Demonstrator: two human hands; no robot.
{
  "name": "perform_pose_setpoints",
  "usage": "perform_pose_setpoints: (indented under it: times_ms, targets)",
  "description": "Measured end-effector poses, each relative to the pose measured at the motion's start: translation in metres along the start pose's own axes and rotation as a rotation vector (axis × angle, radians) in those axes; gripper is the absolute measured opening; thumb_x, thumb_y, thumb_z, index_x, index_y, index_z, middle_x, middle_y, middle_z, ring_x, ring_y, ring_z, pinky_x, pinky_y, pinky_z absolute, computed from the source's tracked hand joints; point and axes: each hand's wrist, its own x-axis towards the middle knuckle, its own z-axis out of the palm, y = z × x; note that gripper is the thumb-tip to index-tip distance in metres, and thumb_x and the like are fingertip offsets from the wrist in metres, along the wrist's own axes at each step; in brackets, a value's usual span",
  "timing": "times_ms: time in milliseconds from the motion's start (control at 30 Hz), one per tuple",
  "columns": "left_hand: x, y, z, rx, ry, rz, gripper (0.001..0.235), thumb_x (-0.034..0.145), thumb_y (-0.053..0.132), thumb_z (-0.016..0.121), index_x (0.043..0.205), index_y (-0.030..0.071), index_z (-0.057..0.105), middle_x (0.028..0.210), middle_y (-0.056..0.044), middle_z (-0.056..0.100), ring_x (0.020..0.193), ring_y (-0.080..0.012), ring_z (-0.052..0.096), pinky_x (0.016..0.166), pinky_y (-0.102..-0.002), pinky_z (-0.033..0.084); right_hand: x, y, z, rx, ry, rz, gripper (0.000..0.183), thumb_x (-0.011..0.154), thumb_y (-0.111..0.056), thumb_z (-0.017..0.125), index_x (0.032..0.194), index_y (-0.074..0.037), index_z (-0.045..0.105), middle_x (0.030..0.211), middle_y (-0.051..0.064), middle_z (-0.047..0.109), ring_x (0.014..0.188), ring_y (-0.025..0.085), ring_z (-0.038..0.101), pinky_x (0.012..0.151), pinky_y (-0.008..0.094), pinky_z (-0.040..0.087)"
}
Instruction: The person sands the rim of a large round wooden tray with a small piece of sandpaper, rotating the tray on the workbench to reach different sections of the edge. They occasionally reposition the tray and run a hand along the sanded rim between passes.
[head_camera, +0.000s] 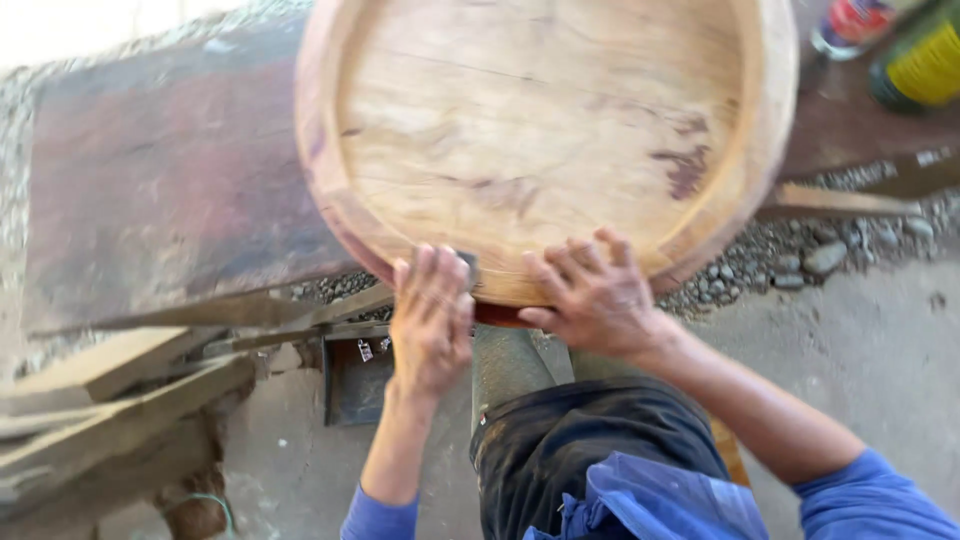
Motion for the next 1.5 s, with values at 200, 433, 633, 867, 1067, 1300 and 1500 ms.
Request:
perform_pose_setpoints:
  times_ms: [200, 433, 633, 867, 1067, 1300, 1500]
  targets:
    - [0.004, 0.002, 0.004, 0.066, -0.184, 0.22, 0.042, 0.109, 0.019, 0.054, 0.15, 0.008, 0.054, 0.16, -0.009, 0.048, 0.153, -0.0224, 0.037, 0.131, -0.044, 0.021, -0.096, 0.151, 0.035, 0.098, -0.004, 0.007, 0.037, 0.115, -0.041, 0.045, 0.106, -0.015, 0.07, 0.114, 0.006, 0.067, 0.114, 0.022, 0.059, 0.12, 0.049, 0.035]
    - [0.011, 0.015, 0.009, 0.193, -0.225, 0.227, 0.043, 0.109, 0.014, 0.053, 0.151, 0.008, 0.049, 0.158, -0.012, 0.048, 0.153, -0.0259, 0.038, 0.132, -0.047, 0.026, -0.07, 0.182, 0.022, 0.403, 0.327, 0.143, 0.028, 0.107, -0.029, 0.045, 0.099, -0.014, 0.067, 0.109, 0.01, 0.066, 0.12, 0.028, 0.061, 0.119, 0.047, 0.032]
    - [0.077, 0.136, 0.108, 0.081, -0.331, 0.284, 0.045, 0.104, 0.013, 0.065, 0.144, -0.005, 0.053, 0.144, -0.026, 0.058, 0.14, -0.0346, 0.053, 0.125, -0.047, 0.039, -0.076, 0.212, 0.045, 0.38, 0.156, 0.182, 0.03, 0.101, -0.026, 0.053, 0.083, -0.012, 0.072, 0.094, 0.006, 0.067, 0.096, 0.021, 0.06, 0.119, 0.046, 0.036]
    - [0.047, 0.115, 0.06, 0.146, -0.383, 0.401, 0.058, 0.094, 0.003, 0.068, 0.148, -0.005, 0.049, 0.152, -0.024, 0.052, 0.145, -0.0378, 0.047, 0.126, -0.048, 0.035, -0.074, 0.225, 0.036, 0.448, 0.32, 0.141, 0.025, 0.102, -0.027, 0.058, 0.095, -0.007, 0.072, 0.111, 0.008, 0.065, 0.13, 0.028, 0.057, 0.128, 0.05, 0.028]
    - [0.071, 0.14, 0.095, 0.156, -0.407, 0.397, 0.057, 0.095, 0.003, 0.068, 0.149, -0.003, 0.05, 0.156, -0.022, 0.049, 0.147, -0.037, 0.046, 0.127, -0.048, 0.033, -0.07, 0.223, 0.045, 0.523, 0.451, 0.282, 0.019, 0.095, -0.024, 0.06, 0.096, -0.007, 0.07, 0.121, 0.009, 0.063, 0.142, 0.032, 0.049, 0.129, 0.051, 0.023]
    - [0.104, 0.177, 0.125, 0.075, -0.359, 0.416, 0.047, 0.097, 0.004, 0.065, 0.141, -0.007, 0.059, 0.153, -0.024, 0.052, 0.146, -0.0379, 0.047, 0.125, -0.048, 0.037, -0.069, 0.225, 0.05, 0.494, 0.478, 0.311, 0.018, 0.092, -0.022, 0.062, 0.091, -0.006, 0.07, 0.111, 0.007, 0.065, 0.138, 0.028, 0.053, 0.128, 0.051, 0.024]
    - [0.041, 0.132, 0.061, 0.163, -0.362, 0.396, 0.053, 0.087, 0.0, 0.065, 0.14, -0.002, 0.061, 0.152, -0.021, 0.054, 0.147, -0.0362, 0.047, 0.125, -0.05, 0.036, -0.067, 0.224, 0.049, 0.511, 0.471, 0.354, 0.015, 0.089, -0.02, 0.062, 0.084, -0.008, 0.069, 0.108, 0.004, 0.066, 0.135, 0.026, 0.053, 0.126, 0.051, 0.026]
